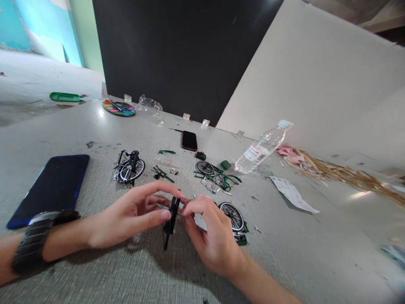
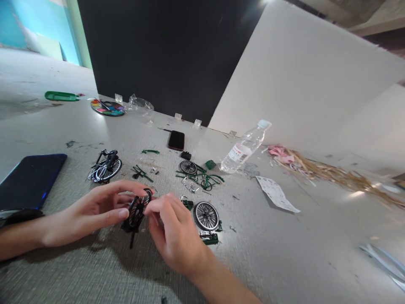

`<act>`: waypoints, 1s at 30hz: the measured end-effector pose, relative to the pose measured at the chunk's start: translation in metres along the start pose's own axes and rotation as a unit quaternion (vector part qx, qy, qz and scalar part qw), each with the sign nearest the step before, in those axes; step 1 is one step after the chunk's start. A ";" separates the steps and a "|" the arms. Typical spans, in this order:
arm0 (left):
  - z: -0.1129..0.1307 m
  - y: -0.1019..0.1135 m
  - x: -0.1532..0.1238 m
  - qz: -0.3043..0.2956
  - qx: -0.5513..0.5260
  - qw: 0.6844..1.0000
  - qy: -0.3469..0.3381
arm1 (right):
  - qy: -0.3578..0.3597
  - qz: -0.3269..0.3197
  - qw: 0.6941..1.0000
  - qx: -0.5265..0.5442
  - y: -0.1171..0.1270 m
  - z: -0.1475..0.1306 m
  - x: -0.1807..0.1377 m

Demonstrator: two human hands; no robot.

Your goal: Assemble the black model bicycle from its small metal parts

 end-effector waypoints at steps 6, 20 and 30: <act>-0.003 0.000 0.001 0.002 -0.015 1.000 -0.003 | -0.009 -0.005 1.000 -0.005 0.000 0.002 0.000; -0.001 0.000 0.002 -0.024 -0.009 0.999 -0.022 | -0.022 -0.002 1.000 0.009 0.000 0.001 0.001; -0.003 0.003 0.002 0.011 0.087 0.996 0.001 | -0.102 0.044 0.993 0.050 0.000 0.006 0.001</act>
Point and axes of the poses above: each hand's wrist, its own x-axis towards the middle knuckle, its own y-axis out of the back of the hand, z = x × y, the point moved 4 cm from there along x, towards the middle knuckle, and after that the axes turned 15 degrees about x, right-handed, at the moved point
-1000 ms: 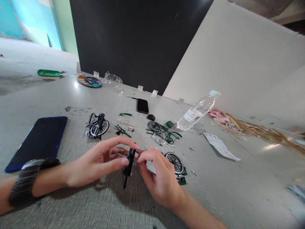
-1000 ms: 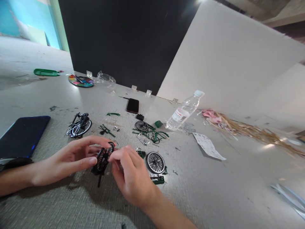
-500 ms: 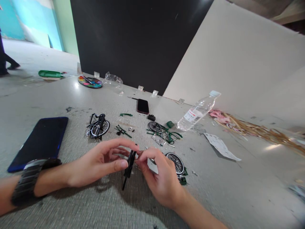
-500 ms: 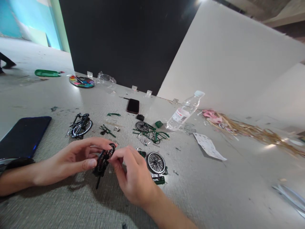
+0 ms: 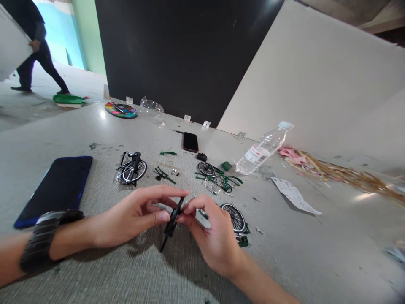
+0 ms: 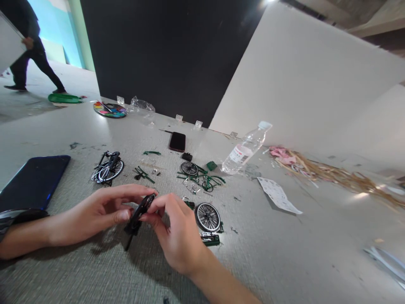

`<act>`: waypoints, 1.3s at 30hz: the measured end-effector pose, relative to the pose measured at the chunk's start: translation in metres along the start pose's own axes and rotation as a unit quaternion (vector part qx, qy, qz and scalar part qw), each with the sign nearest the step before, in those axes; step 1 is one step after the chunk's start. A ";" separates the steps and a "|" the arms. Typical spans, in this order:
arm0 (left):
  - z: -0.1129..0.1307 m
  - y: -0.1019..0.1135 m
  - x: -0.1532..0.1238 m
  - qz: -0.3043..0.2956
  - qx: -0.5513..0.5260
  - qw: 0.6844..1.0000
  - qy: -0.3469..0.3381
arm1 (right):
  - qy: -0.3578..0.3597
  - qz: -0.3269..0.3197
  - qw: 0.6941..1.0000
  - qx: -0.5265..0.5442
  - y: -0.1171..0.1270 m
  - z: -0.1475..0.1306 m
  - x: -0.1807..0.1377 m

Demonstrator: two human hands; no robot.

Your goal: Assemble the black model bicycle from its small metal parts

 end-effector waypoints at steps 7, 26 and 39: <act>-0.006 0.000 0.003 0.030 -0.050 0.996 0.061 | -0.023 0.019 0.999 0.024 0.003 0.007 0.002; -0.002 0.001 0.005 0.032 -0.007 0.999 0.025 | -0.083 0.011 0.990 0.117 0.003 0.008 0.001; -0.001 -0.002 0.003 -0.023 0.001 0.999 0.034 | -0.102 -0.032 0.986 0.130 -0.003 0.009 -0.001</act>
Point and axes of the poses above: each hand's wrist, its own x-axis towards the middle knuckle, its own y-axis out of the back of the hand, z = x × y, the point moved 4 cm from there along x, towards the middle knuckle, and after that the axes turned 15 degrees about x, right-handed, at the moved point
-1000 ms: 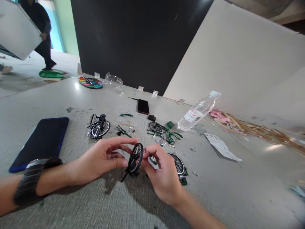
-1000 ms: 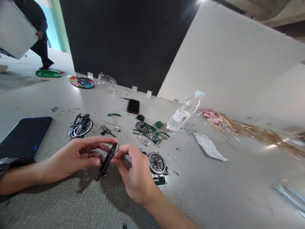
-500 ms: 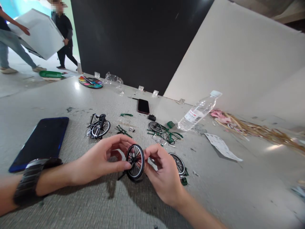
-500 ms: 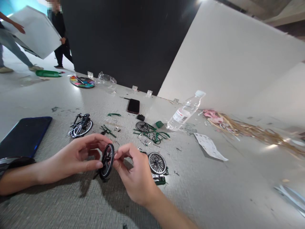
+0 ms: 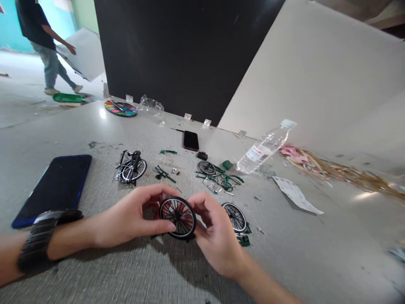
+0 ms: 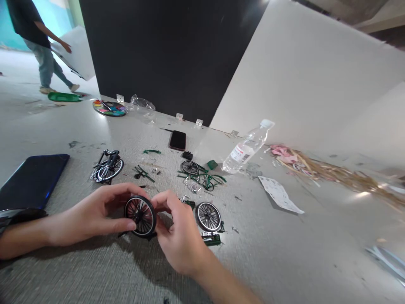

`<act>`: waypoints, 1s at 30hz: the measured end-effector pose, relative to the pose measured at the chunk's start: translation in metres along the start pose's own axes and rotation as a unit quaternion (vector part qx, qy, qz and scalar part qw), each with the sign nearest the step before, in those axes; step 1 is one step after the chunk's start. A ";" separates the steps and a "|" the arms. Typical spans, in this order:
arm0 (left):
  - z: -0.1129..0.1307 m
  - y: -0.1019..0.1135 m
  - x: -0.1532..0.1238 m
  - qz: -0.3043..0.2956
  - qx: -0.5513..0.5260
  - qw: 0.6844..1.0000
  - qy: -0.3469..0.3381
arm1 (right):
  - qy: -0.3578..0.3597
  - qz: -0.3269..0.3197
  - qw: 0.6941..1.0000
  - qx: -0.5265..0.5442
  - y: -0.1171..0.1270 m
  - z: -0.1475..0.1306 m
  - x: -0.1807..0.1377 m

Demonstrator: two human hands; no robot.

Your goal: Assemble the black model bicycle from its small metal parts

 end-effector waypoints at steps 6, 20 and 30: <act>0.000 -0.001 -0.001 -0.008 0.003 1.000 -0.014 | 0.009 -0.009 1.000 -0.007 -0.001 -0.001 0.000; 0.000 -0.002 -0.002 -0.013 0.020 1.000 0.001 | 0.021 -0.012 1.000 -0.018 -0.002 -0.005 0.002; 0.001 0.000 -0.001 -0.003 0.087 0.996 -0.015 | 0.020 -0.023 0.999 -0.023 -0.002 -0.002 0.001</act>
Point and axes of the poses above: each hand's wrist, its own x-axis towards the middle knuckle, its own y-axis out of the back of the hand, z = x × y, the point moved 4 cm from there along x, towards the middle knuckle, and after that the axes turned 15 degrees about x, right-handed, at the moved point
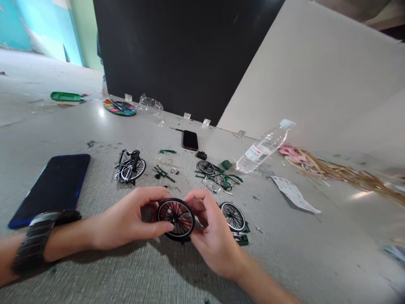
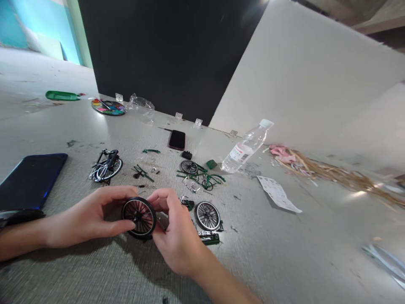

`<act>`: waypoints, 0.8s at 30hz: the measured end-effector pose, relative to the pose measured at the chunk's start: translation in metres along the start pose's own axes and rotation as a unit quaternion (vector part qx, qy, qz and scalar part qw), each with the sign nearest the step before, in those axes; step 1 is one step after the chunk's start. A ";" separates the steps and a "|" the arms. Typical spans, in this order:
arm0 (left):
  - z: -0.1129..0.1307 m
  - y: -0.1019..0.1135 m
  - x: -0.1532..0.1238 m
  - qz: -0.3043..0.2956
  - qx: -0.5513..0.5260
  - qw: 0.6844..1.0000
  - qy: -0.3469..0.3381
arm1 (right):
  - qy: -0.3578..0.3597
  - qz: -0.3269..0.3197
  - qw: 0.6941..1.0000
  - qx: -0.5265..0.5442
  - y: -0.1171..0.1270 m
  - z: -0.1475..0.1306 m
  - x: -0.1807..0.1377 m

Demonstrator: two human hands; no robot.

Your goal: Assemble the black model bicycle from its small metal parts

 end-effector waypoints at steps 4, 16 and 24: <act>0.001 0.002 -0.001 0.014 0.032 0.999 -0.022 | -0.008 -0.014 1.000 -0.020 0.001 0.001 -0.001; 0.005 0.002 0.000 0.003 0.018 1.000 -0.025 | -0.036 -0.018 0.999 0.004 0.002 -0.001 0.001; -0.001 0.002 0.000 0.015 0.015 1.000 -0.008 | -0.059 -0.007 0.998 0.013 0.004 0.000 0.000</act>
Point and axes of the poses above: each hand's wrist, its own x-axis towards the middle knuckle, its own y-axis out of the back of the hand, z = x × y, the point moved 4 cm from there along x, towards the middle knuckle, and after that the axes turned 15 degrees about x, right-handed, at the moved point
